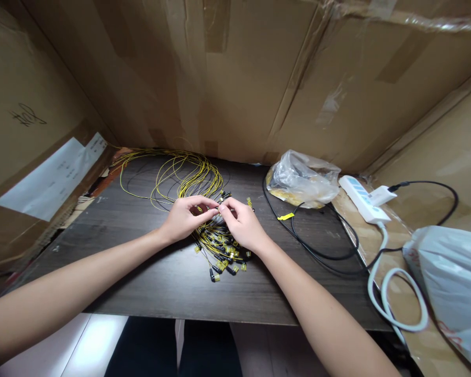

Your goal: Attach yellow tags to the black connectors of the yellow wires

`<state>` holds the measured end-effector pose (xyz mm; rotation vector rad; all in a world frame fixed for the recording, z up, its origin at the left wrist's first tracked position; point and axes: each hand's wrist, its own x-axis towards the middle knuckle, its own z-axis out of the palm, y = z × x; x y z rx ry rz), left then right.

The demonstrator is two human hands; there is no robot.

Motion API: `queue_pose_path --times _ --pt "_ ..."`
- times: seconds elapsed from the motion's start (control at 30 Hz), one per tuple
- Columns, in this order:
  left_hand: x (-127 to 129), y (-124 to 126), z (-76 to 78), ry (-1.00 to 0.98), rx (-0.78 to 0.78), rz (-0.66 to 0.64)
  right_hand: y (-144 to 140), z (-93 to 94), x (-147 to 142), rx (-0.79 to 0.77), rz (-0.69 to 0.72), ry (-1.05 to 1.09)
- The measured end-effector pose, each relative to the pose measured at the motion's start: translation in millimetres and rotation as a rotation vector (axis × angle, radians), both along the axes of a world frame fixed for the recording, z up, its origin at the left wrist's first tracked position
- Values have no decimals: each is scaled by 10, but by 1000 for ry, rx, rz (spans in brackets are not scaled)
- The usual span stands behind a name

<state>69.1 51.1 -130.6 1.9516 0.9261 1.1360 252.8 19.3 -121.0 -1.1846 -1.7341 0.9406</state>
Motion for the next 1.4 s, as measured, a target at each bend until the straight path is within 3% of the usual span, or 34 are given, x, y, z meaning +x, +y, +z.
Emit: queue_pose_path --times 0.23,0.43,0.97,1.27,1.4 --pt "-12 26 -9 -105 -124 2 52 -45 13 -75 33 231" --pt "-13 18 9 -112 -126 6 63 -24 22 -142 17 316" --pt "-19 25 12 -151 -143 -10 50 -8 32 -251 -13 373" --pt "-28 23 -23 -92 -32 4 44 39 18 -165 -11 214" --pt "-30 12 -24 -85 -47 9 41 45 24 -176 3 248"
